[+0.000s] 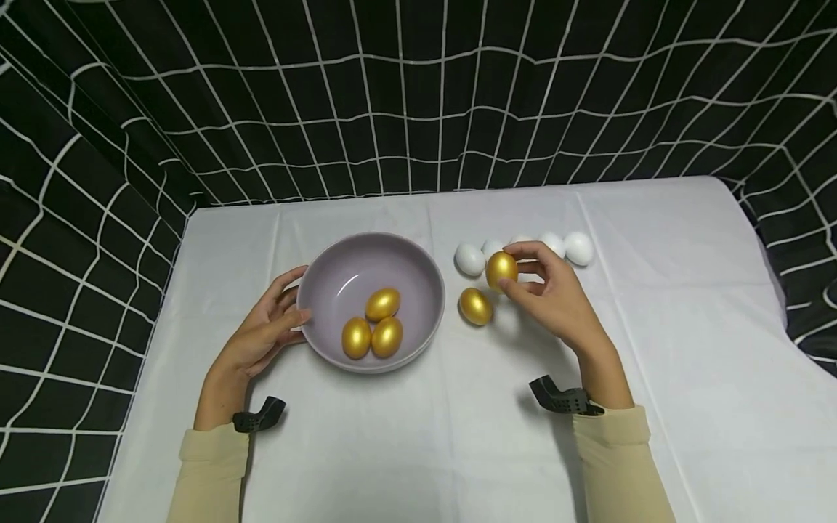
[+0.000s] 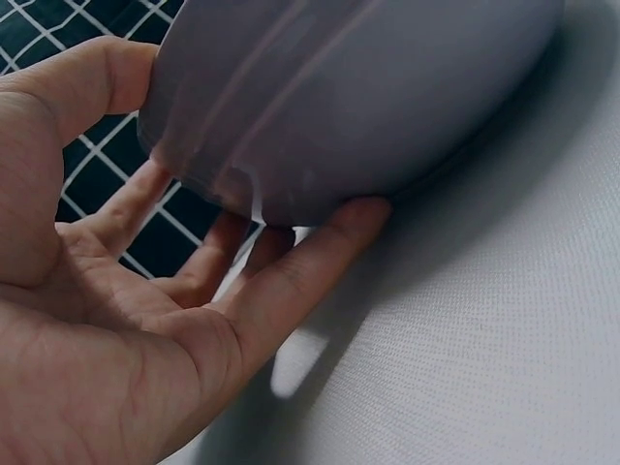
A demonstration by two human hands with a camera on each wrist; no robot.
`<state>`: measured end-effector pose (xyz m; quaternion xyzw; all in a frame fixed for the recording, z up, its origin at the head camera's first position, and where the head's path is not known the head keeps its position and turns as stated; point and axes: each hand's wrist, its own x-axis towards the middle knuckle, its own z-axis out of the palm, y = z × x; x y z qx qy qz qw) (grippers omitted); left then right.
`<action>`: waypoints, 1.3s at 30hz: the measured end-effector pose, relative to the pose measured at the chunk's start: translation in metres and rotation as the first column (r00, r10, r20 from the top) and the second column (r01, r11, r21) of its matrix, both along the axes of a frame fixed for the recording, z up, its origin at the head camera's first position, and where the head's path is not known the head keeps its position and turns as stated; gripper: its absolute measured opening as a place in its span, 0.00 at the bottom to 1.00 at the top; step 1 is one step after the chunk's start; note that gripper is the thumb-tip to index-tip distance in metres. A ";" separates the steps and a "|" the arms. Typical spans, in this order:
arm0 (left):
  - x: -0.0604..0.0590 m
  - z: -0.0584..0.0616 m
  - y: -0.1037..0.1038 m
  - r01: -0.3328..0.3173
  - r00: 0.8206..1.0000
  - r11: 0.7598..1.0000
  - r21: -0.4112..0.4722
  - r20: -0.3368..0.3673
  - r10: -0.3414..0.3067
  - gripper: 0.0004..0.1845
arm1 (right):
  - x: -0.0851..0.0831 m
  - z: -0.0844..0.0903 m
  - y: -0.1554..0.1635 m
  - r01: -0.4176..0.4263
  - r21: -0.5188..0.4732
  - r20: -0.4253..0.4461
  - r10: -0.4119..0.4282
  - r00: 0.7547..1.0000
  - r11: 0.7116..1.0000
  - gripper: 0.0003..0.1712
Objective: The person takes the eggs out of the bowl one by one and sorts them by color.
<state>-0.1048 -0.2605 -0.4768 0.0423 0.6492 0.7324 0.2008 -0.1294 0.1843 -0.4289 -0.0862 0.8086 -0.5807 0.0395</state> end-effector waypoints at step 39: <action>0.001 0.000 0.002 -0.005 1.000 1.000 0.002 -0.001 0.005 0.41 | 0.003 -0.018 0.005 -0.077 0.497 -0.021 0.101 0.995 0.864 0.24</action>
